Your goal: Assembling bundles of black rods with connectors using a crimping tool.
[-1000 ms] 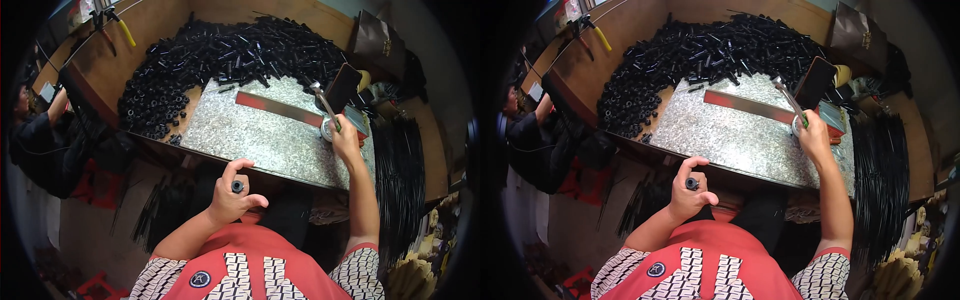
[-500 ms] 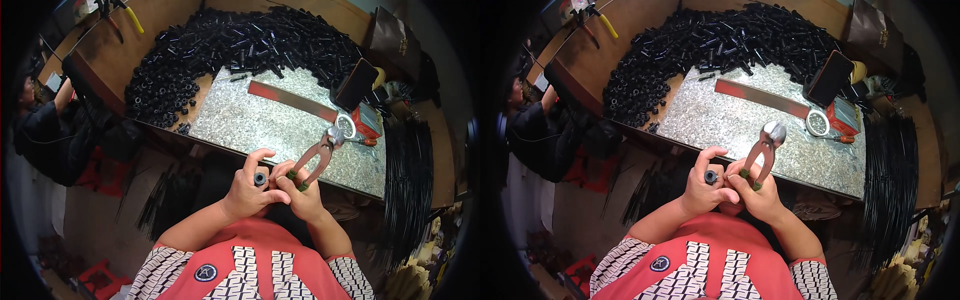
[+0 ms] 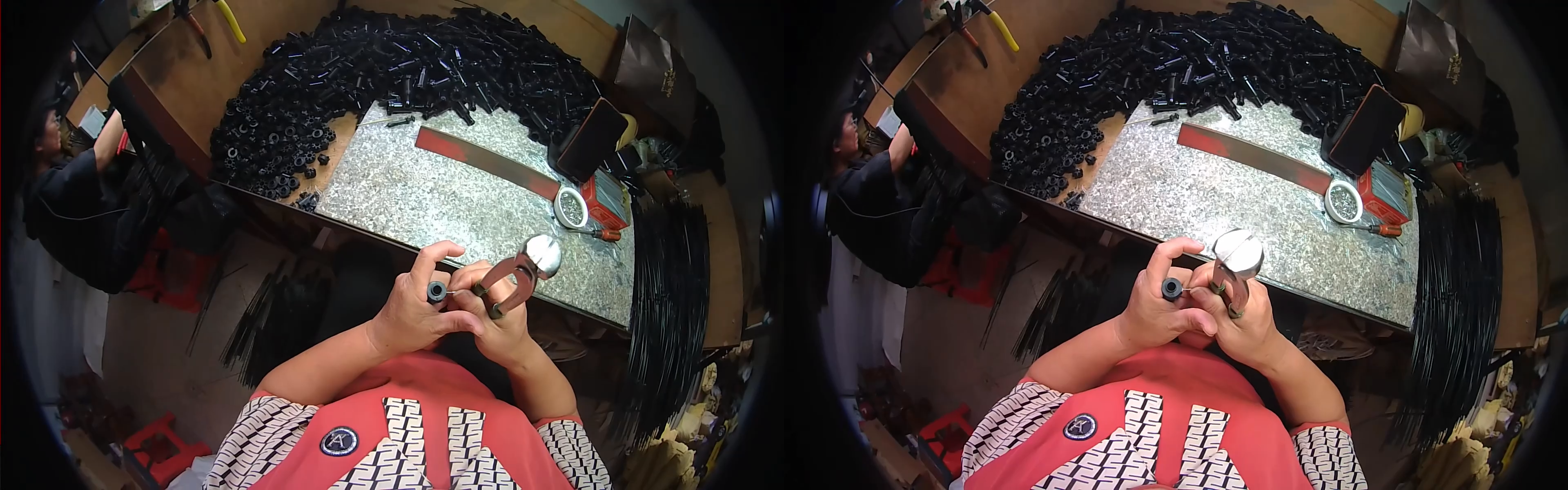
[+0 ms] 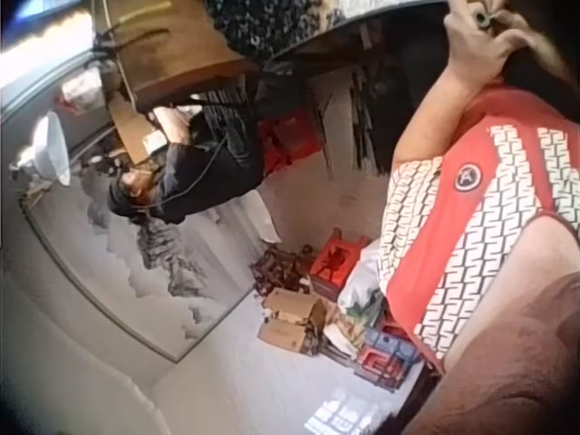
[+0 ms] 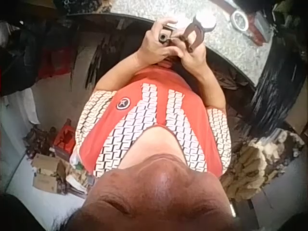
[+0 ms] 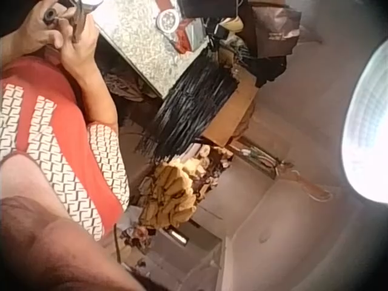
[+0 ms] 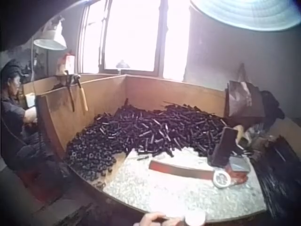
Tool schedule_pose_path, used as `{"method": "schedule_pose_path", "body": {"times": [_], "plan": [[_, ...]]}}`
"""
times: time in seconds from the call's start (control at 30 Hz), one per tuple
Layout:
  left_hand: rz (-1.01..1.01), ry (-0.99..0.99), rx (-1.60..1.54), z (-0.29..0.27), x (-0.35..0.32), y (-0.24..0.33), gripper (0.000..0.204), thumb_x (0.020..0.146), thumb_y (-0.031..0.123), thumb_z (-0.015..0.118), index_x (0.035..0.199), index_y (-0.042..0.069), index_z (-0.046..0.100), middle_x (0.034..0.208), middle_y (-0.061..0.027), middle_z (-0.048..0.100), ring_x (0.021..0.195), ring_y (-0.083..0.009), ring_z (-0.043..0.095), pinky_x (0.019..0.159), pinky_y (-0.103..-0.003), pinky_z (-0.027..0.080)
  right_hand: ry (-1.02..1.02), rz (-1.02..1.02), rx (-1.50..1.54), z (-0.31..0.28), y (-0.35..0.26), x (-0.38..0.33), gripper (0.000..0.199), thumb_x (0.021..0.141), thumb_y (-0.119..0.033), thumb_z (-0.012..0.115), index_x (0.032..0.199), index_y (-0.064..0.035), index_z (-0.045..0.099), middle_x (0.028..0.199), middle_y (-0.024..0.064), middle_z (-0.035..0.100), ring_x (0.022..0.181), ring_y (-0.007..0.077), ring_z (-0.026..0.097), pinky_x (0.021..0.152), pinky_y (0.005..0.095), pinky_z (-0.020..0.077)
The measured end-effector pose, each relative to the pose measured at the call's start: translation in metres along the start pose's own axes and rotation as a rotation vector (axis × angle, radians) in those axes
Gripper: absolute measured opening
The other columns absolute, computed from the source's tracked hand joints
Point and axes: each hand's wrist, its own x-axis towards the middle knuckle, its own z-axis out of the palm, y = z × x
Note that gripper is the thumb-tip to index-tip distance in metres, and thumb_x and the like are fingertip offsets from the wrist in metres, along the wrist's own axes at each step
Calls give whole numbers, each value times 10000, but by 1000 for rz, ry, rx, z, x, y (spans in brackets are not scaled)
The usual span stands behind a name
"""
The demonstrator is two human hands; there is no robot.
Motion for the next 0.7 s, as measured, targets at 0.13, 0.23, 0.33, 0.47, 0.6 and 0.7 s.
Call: {"method": "schedule_pose_path", "body": {"times": [0.13, 0.23, 0.33, 0.47, 0.6, 0.7], "plan": [[28, -34, 36, 0, 1, -2, 833, 673, 326, 852, 1258, 29, 339, 632, -74, 589, 570, -143, 597, 543, -258, 453, -37, -51, -133, -4, 2, -2, 75, 900, -3, 549, 971, 14, 532, 929, 121, 569, 780, 163, 572, 692, 288, 491], [-16, -73, 72, -3, 2, 7, 835, 669, 302, 857, 1259, 26, 334, 633, -75, 590, 583, -155, 604, 557, -271, 463, -16, -104, -199, -4, 7, -5, 59, 895, 3, 549, 952, 6, 534, 918, 124, 567, 799, 183, 569, 701, 298, 491], [-20, -53, 47, -1, 1, 4, 880, 637, 350, 870, 1261, 18, 345, 661, -19, 632, 619, -82, 597, 577, -216, 440, -17, -86, -159, -4, 6, -4, 41, 898, -13, 552, 934, -4, 534, 915, 122, 571, 807, 195, 564, 705, 308, 490], [19, -57, 63, -2, 0, 7, 844, 660, 284, 864, 1260, 25, 331, 654, -87, 600, 615, -147, 606, 583, -270, 468, -35, -150, -211, -6, -3, 3, 198, 736, 29, 638, 912, -1, 553, 860, 144, 607, 768, 295, 621, 670, 345, 502], [-39, -72, 82, -2, 0, 11, 842, 663, 280, 862, 1263, 26, 330, 665, -88, 607, 626, -137, 601, 586, -266, 469, -11, -257, -285, -3, -6, 4, 202, 731, 25, 642, 906, -9, 548, 851, 147, 609, 749, 284, 620, 652, 339, 502], [-19, -65, 38, 0, -3, 10, 839, 669, 286, 859, 1266, 29, 329, 669, -83, 609, 628, -134, 597, 585, -266, 469, 46, -274, -280, 3, -3, -1, 201, 736, -8, 667, 901, -14, 552, 839, 139, 615, 728, 275, 621, 628, 333, 501]]}}
